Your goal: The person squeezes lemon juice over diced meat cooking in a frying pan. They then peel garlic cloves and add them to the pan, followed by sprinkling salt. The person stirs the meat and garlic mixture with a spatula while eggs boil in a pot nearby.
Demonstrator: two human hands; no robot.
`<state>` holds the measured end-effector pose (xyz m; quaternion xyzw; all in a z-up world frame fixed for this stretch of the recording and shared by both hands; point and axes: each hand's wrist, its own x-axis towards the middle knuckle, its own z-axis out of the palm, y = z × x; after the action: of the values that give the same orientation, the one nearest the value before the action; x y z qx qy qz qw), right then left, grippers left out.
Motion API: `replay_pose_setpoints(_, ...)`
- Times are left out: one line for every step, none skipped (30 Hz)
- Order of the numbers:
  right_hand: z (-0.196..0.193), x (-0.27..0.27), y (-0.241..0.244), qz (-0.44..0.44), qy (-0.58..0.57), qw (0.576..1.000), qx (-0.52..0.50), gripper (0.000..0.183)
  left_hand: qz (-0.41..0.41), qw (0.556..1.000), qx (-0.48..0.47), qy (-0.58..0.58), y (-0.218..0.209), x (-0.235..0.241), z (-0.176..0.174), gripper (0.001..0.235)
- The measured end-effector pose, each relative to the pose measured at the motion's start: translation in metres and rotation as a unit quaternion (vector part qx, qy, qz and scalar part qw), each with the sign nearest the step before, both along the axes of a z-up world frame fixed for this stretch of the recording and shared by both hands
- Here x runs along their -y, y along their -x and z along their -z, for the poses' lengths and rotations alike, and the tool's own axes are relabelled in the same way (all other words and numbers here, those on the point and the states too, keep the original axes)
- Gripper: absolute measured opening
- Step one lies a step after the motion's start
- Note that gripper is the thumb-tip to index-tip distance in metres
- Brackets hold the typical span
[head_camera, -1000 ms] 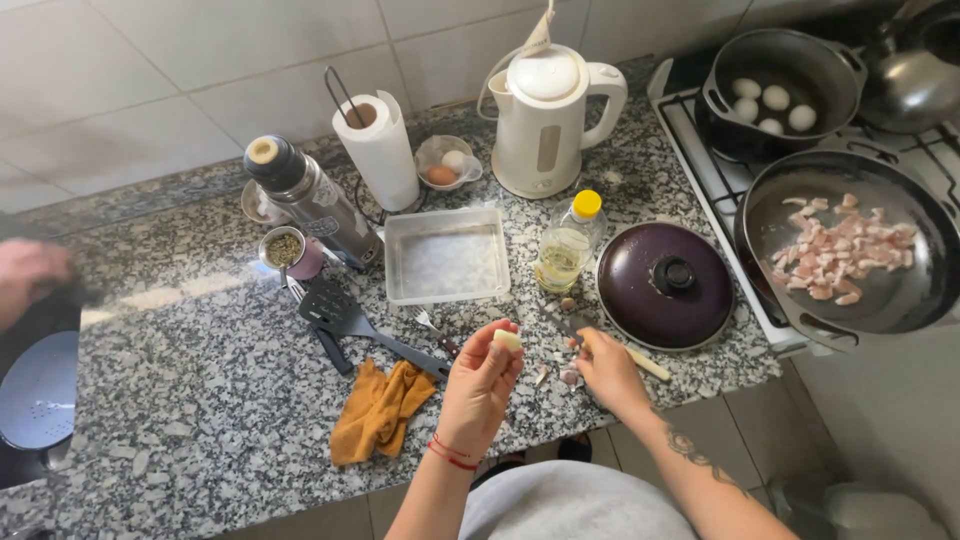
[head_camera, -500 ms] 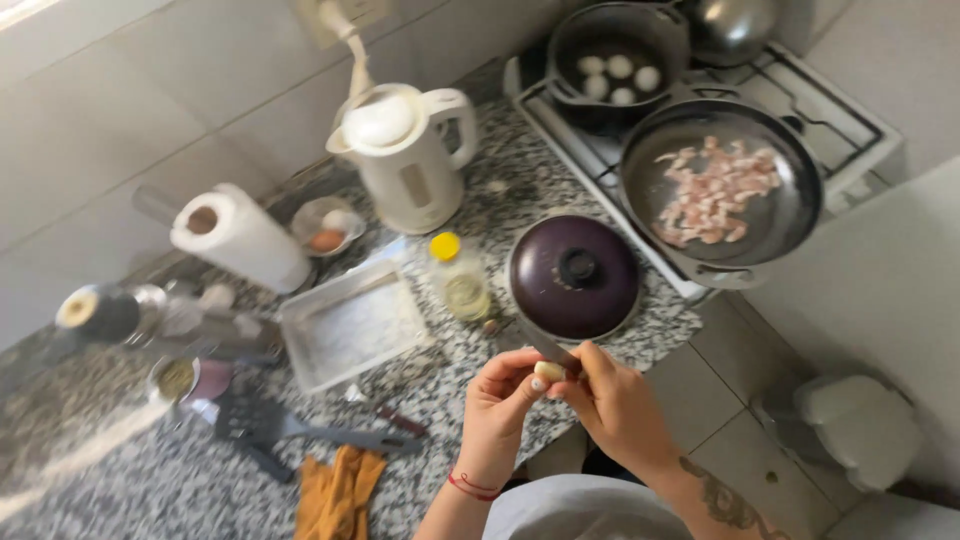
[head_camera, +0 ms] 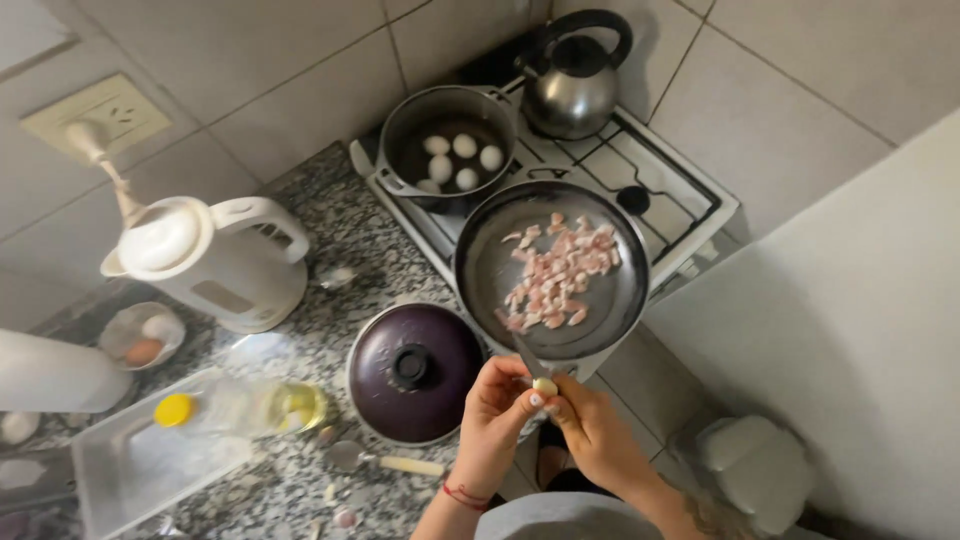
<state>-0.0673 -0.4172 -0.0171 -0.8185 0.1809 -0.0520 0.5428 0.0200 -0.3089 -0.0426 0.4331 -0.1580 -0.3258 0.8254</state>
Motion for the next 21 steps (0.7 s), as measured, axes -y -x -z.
replay_pose_setpoints(-0.002, 0.013, 0.001, -0.003, 0.001, 1.0, -0.001, 0.039, -0.003, 1.0, -0.001, 0.001, -0.002, 0.011, -0.012, 0.019)
replay_pose_setpoints(-0.004, 0.025, 0.0, -0.017, -0.045, 0.999, -0.004, 0.038, 0.062, 0.998, 0.026, -0.004, -0.005, 0.02, -0.025, 0.033)
replay_pose_setpoints(-0.006, 0.036, 0.0, -0.032, -0.09, 0.995, -0.007, 0.037, 0.126, 0.991, 0.053, -0.009, -0.007, 0.028, -0.038, 0.049)
replay_pose_setpoints(-0.001, 0.045, -0.001, -0.037, -0.094, 0.995, -0.011, 0.037, 0.121, 0.991, 0.049, -0.013, -0.005, 0.036, -0.031, 0.049)
replay_pose_setpoints(0.005, 0.054, -0.001, -0.045, -0.122, 0.991, -0.009, 0.04, 0.124, 0.992, 0.037, -0.013, -0.002, 0.043, -0.023, 0.044)
replay_pose_setpoints(0.011, 0.062, -0.003, -0.054, -0.15, 0.987, -0.005, 0.043, 0.126, 0.992, 0.026, -0.014, -0.001, 0.05, -0.016, 0.041)
replay_pose_setpoints(0.018, 0.068, -0.004, -0.06, -0.153, 0.986, -0.007, 0.043, 0.12, 0.992, 0.024, -0.016, 0.003, 0.055, -0.013, 0.041)
replay_pose_setpoints(0.025, 0.073, -0.006, -0.054, -0.176, 0.983, -0.025, 0.044, 0.098, 0.995, 0.007, -0.008, 0.004, 0.061, -0.01, 0.036)
replay_pose_setpoints(0.031, 0.077, -0.009, -0.047, -0.2, 0.978, -0.042, 0.047, 0.077, 0.997, -0.011, 0.001, 0.006, 0.065, -0.008, 0.031)
replay_pose_setpoints(0.033, 0.08, -0.012, -0.053, -0.202, 0.977, -0.042, 0.047, 0.071, 0.997, -0.01, -0.001, 0.007, 0.071, 0.001, 0.031)
replay_pose_setpoints(0.035, 0.083, -0.016, -0.043, -0.258, 0.964, -0.042, 0.042, 0.049, 0.999, -0.023, -0.002, 0.009, 0.075, 0.011, 0.03)
replay_pose_setpoints(0.036, 0.085, -0.019, -0.033, -0.312, 0.949, -0.042, 0.038, 0.028, 0.999, -0.037, 0.0, 0.011, 0.08, 0.02, 0.029)
replay_pose_setpoints(0.024, 0.088, -0.023, -0.038, -0.313, 0.948, -0.043, 0.038, 0.022, 0.999, -0.036, -0.002, 0.01, 0.087, 0.022, 0.029)
replay_pose_setpoints(0.012, 0.09, -0.027, -0.022, -0.288, 0.953, -0.094, 0.037, 0.012, 0.997, -0.072, 0.002, 0.01, 0.093, 0.024, 0.027)
replay_pose_setpoints(0.0, 0.092, -0.032, -0.007, -0.261, 0.954, -0.145, 0.045, 0.002, 0.994, -0.108, 0.005, 0.01, 0.097, 0.027, 0.024)
replay_pose_setpoints(0.011, 0.097, -0.033, -0.013, -0.26, 0.954, -0.146, 0.045, -0.004, 0.994, -0.107, 0.006, 0.01, 0.102, 0.026, 0.024)
replay_pose_setpoints(0.021, 0.101, -0.034, -0.008, -0.311, 0.94, -0.14, 0.043, -0.028, 0.991, -0.127, 0.01, 0.009, 0.107, 0.026, 0.025)
replay_pose_setpoints(0.032, 0.106, -0.035, -0.001, -0.361, 0.923, -0.134, 0.054, -0.05, 0.988, -0.148, 0.014, 0.009, 0.112, 0.025, 0.027)
replay_pose_setpoints(0.033, 0.111, -0.037, -0.006, -0.359, 0.923, -0.136, 0.054, -0.055, 0.987, -0.147, 0.015, 0.007, 0.116, 0.025, 0.027)
replay_pose_setpoints(0.034, 0.116, -0.038, -0.02, -0.396, 0.905, -0.152, 0.054, -0.076, 0.981, -0.177, 0.009, 0.005, 0.12, 0.024, 0.029)
replay_pose_setpoints(0.034, 0.12, -0.04, -0.035, -0.432, 0.885, -0.169, 0.057, -0.097, 0.974, -0.207, 0.003, 0.003, 0.124, 0.023, 0.03)
